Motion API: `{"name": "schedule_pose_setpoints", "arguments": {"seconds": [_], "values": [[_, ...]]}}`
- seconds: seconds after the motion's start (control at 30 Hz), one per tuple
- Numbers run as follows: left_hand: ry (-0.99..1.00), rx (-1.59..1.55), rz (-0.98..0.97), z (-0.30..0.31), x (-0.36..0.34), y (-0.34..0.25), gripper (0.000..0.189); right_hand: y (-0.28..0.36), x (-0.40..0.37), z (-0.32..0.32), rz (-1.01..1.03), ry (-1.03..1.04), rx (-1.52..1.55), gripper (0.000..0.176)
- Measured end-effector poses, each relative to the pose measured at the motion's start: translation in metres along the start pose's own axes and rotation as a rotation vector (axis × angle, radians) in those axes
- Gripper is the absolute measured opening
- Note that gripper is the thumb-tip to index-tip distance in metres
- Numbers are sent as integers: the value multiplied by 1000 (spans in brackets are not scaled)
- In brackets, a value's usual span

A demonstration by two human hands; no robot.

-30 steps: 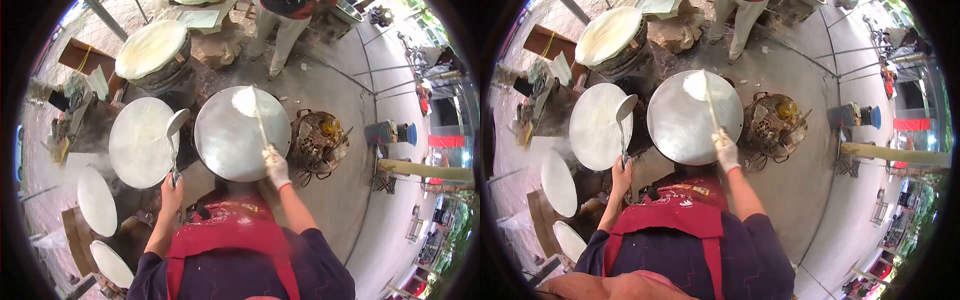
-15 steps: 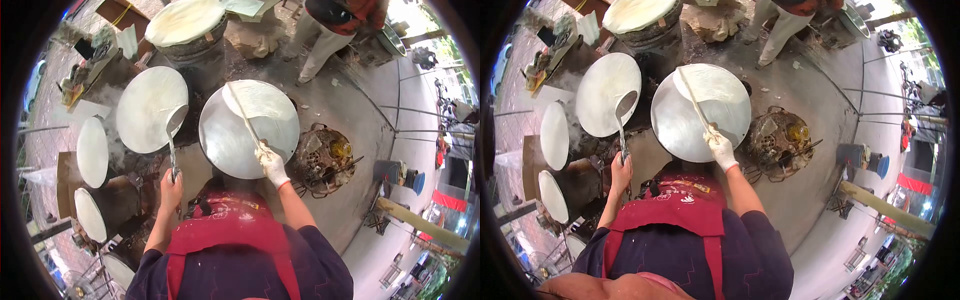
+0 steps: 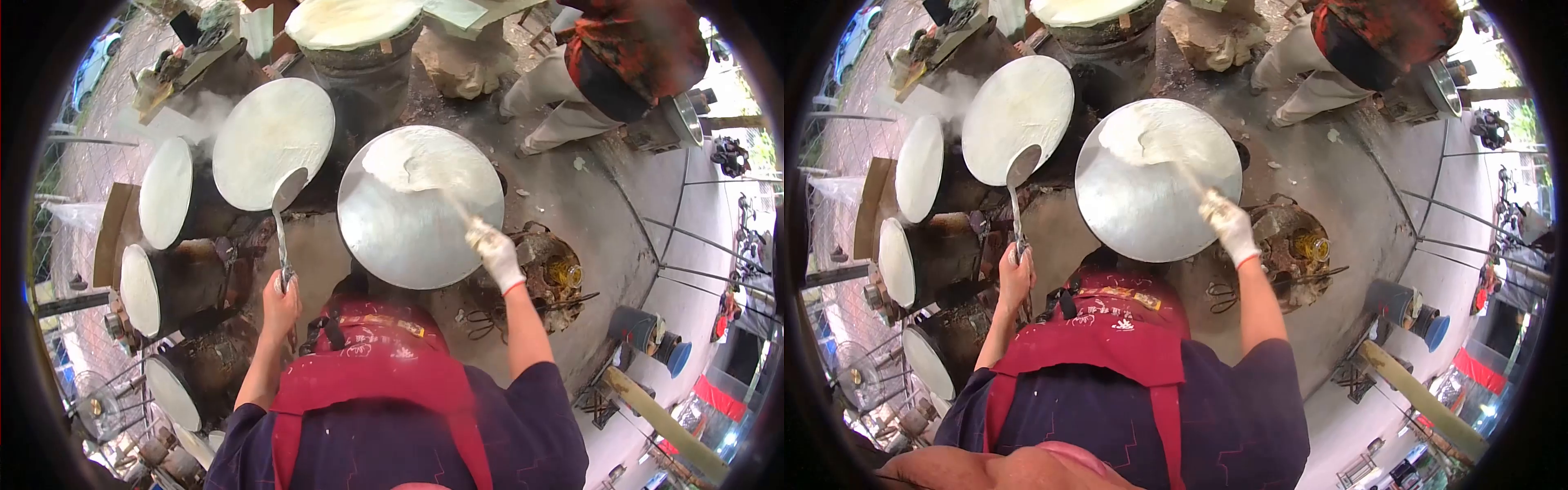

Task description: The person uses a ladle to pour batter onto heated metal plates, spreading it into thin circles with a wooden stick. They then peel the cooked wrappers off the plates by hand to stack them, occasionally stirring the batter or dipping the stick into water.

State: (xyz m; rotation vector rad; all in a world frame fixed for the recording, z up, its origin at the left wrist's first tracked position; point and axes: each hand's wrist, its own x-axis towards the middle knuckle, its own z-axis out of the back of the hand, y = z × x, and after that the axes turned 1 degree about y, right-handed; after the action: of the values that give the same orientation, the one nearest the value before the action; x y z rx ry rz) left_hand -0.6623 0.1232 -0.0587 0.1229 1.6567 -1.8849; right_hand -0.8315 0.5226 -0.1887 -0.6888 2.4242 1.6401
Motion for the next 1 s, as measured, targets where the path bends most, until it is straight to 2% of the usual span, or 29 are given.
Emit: {"name": "schedule_pose_setpoints", "arguments": {"seconds": [0.07,0.1,0.2,0.23,0.27,0.33,0.37,0.4,0.47,0.5,0.6,0.63,0.67,0.73,0.8,0.87,1.0], "values": [[-16,4,2,-3,-4,0,5,20,22,8,-8,-32,-387,34],[-33,-14,5,-4,-4,6,5,11,29,6,4,39,-228,30],[-71,64,-20,2,-4,22,7,6,7,-19,-255,176,-233,34],[-83,105,-33,4,-3,28,7,-2,2,-20,-342,147,-25,32],[-86,139,-88,4,0,35,8,1,-8,-22,-219,190,-299,31],[-88,218,-179,10,2,51,9,10,-1,-7,-260,156,-97,34],[-87,170,-130,7,2,45,9,18,12,9,-207,228,-27,35],[-87,120,-82,3,1,33,9,24,21,7,-29,95,-246,36],[-103,103,-42,0,-1,30,10,30,50,11,-53,60,-284,37],[-114,142,-52,1,1,35,10,30,58,12,-227,159,-87,37],[-126,165,29,4,-5,34,10,32,26,-13,-333,348,-230,30],[-130,152,73,4,-7,34,10,18,16,-14,-316,265,-301,29],[-138,231,18,7,-5,40,10,6,16,1,-441,292,-160,31],[-146,403,-83,17,-3,59,10,14,22,15,-529,265,-91,33],[-151,440,-123,14,4,53,11,37,32,5,-187,210,-219,34],[-151,473,-154,9,16,52,11,39,58,5,-129,190,-322,32],[-119,568,-211,-2,48,46,11,36,33,-12,-408,363,-304,26]]}}
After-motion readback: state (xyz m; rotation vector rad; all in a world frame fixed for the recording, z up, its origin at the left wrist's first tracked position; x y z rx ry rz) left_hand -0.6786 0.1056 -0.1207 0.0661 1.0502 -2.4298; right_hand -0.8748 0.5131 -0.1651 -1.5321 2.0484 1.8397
